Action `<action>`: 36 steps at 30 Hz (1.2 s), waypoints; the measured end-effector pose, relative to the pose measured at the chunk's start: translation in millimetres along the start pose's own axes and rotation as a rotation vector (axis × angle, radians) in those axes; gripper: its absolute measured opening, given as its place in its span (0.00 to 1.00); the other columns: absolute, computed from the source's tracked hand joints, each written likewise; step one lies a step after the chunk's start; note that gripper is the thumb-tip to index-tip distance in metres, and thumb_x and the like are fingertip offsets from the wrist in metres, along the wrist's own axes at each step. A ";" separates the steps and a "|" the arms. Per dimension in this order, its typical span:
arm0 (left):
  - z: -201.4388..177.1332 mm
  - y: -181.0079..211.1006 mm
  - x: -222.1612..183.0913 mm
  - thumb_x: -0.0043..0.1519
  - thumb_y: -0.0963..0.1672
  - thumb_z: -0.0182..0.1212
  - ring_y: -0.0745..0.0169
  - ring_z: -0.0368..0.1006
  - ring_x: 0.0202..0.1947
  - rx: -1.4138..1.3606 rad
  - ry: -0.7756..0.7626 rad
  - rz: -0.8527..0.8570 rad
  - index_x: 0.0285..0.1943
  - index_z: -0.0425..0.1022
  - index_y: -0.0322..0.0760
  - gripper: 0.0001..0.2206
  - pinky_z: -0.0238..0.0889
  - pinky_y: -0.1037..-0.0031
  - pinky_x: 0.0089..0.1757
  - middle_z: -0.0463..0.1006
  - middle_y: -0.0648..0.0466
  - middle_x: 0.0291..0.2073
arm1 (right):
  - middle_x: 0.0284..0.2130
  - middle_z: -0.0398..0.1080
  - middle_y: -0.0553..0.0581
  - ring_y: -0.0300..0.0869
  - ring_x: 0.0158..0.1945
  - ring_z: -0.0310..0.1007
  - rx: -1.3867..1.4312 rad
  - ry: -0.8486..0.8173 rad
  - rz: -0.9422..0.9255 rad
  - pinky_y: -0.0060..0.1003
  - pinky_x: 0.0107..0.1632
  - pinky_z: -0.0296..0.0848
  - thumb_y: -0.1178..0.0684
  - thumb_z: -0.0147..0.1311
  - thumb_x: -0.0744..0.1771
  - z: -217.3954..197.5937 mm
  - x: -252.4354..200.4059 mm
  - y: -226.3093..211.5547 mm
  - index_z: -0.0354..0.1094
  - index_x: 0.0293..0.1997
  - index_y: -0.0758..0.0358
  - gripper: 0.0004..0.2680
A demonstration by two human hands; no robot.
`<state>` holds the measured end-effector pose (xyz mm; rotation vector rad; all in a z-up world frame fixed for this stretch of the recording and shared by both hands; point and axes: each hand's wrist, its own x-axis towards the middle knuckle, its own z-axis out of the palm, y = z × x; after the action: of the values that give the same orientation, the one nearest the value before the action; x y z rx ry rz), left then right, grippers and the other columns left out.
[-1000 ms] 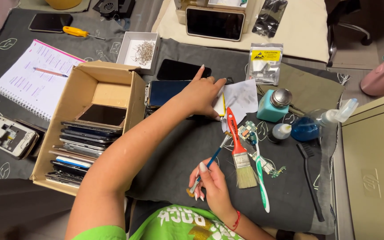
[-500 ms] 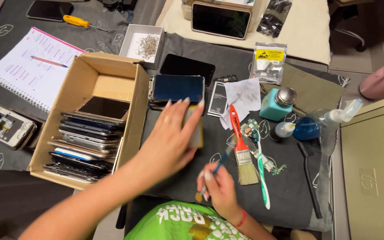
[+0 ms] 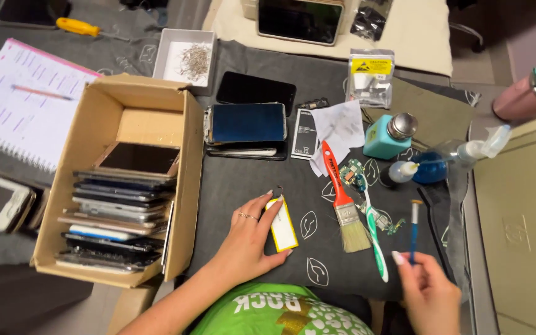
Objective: Cleaning a smartphone and its battery using a brush and a cloth with cleaning solution at a repair station.
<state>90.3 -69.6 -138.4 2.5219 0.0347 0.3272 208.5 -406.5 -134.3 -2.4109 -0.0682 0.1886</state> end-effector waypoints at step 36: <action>-12.2 -36.7 -18.7 0.66 0.47 0.64 0.41 0.61 0.71 -0.210 0.057 0.046 0.69 0.64 0.31 0.25 0.58 0.54 0.60 0.72 0.44 0.66 | 0.43 0.71 0.56 0.38 0.41 0.71 0.217 0.069 -0.441 0.29 0.45 0.73 0.61 0.57 0.67 111.1 90.1 -179.5 0.71 0.41 0.62 0.02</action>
<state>71.0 -34.3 -153.5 2.3082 -0.0335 0.4002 280.7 -190.3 -108.1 -2.1234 -0.5151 -0.0868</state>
